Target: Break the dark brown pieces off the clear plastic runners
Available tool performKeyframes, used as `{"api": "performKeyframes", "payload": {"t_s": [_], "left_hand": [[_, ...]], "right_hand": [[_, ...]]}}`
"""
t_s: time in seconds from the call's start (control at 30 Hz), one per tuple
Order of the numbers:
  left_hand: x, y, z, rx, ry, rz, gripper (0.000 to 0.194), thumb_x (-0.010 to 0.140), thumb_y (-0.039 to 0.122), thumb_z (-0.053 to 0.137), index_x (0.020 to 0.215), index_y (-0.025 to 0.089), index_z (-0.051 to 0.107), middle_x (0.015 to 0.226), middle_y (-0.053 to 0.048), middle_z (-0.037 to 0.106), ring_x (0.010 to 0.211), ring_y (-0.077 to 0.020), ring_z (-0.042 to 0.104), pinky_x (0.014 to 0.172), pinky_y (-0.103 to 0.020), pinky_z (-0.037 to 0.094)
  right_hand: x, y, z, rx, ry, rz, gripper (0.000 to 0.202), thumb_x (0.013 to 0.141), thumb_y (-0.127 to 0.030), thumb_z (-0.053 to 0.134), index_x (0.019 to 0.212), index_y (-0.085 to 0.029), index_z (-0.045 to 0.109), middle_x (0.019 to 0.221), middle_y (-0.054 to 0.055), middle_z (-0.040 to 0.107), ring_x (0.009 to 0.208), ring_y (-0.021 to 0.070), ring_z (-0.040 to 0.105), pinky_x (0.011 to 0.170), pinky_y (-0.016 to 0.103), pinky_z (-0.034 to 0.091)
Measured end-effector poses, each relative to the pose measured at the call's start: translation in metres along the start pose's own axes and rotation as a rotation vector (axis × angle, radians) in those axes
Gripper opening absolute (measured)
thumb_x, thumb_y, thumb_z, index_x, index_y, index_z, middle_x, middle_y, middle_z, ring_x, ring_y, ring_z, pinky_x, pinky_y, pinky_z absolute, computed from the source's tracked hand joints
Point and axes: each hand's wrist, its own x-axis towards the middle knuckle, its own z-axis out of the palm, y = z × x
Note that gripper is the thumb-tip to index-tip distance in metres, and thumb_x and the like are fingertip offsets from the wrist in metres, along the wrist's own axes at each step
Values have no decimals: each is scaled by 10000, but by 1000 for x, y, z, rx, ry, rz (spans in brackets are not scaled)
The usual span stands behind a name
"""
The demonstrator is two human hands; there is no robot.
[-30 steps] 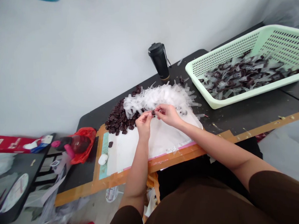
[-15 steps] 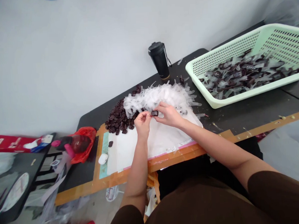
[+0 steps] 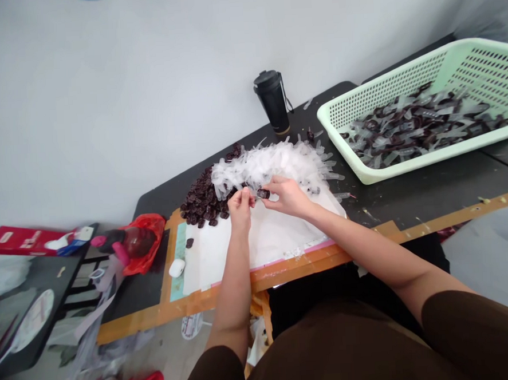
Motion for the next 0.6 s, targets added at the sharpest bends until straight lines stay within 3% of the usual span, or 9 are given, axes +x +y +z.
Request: {"api": "performKeyframes", "payload": {"t_s": [0.07, 0.13, 0.23, 0.33, 0.43, 0.53, 0.6], "left_hand": [[2, 1, -4, 68, 29, 31, 432, 852, 523, 556, 610, 166, 530, 541, 29, 455, 512, -72, 406, 518, -207, 342], [4, 1, -10, 106, 117, 32, 409, 874, 508, 520, 649, 168, 555, 542, 32, 456, 491, -74, 393, 502, -209, 331], [8, -1, -17, 281, 202, 7, 297, 854, 421, 560, 691, 174, 582, 568, 27, 507, 504, -87, 439, 522, -214, 357], [7, 1, -21, 662, 159, -23, 152, 814, 305, 596, 720, 186, 609, 652, -1, 595, 608, -125, 543, 640, -240, 423], [2, 6, -22, 1061, 74, -127, 127, 807, 305, 591, 742, 202, 628, 757, -47, 638, 760, -194, 610, 748, -301, 444], [-4, 10, -21, 1252, -51, -244, 135, 788, 332, 613, 836, 210, 646, 903, -96, 633, 887, -257, 624, 800, -349, 454], [-6, 12, -20, 1283, -107, -257, 157, 787, 281, 605, 925, 216, 641, 1013, -116, 598, 913, -261, 624, 823, -359, 456]], "right_hand": [[6, 1, -12, 162, 116, 57, 275, 809, -407, 651, 988, -207, 709, 719, 25, 589, 594, 141, 515, 576, 300, 444], [14, 4, -29, 351, 346, 108, 371, 871, -505, 546, 1141, -270, 646, 870, 40, 629, 634, 140, 536, 595, 302, 455], [22, 8, -44, 505, 391, 141, 460, 921, -565, 411, 1312, -345, 512, 1074, 48, 614, 648, 125, 543, 613, 299, 460], [19, 10, -37, 382, 229, 100, 361, 905, -434, 509, 1227, -290, 586, 998, 50, 608, 613, 118, 508, 585, 284, 442], [10, 12, -21, 86, -81, -30, 222, 854, -193, 521, 1001, -206, 687, 928, 64, 592, 648, 128, 518, 616, 281, 439], [4, 18, -14, -160, -350, -89, 334, 766, -30, 448, 949, -161, 695, 932, 85, 587, 722, 156, 550, 657, 283, 435], [3, 23, -16, -257, -396, -45, 421, 730, 16, 413, 1008, -146, 685, 956, 96, 587, 749, 168, 561, 662, 281, 432]]}}
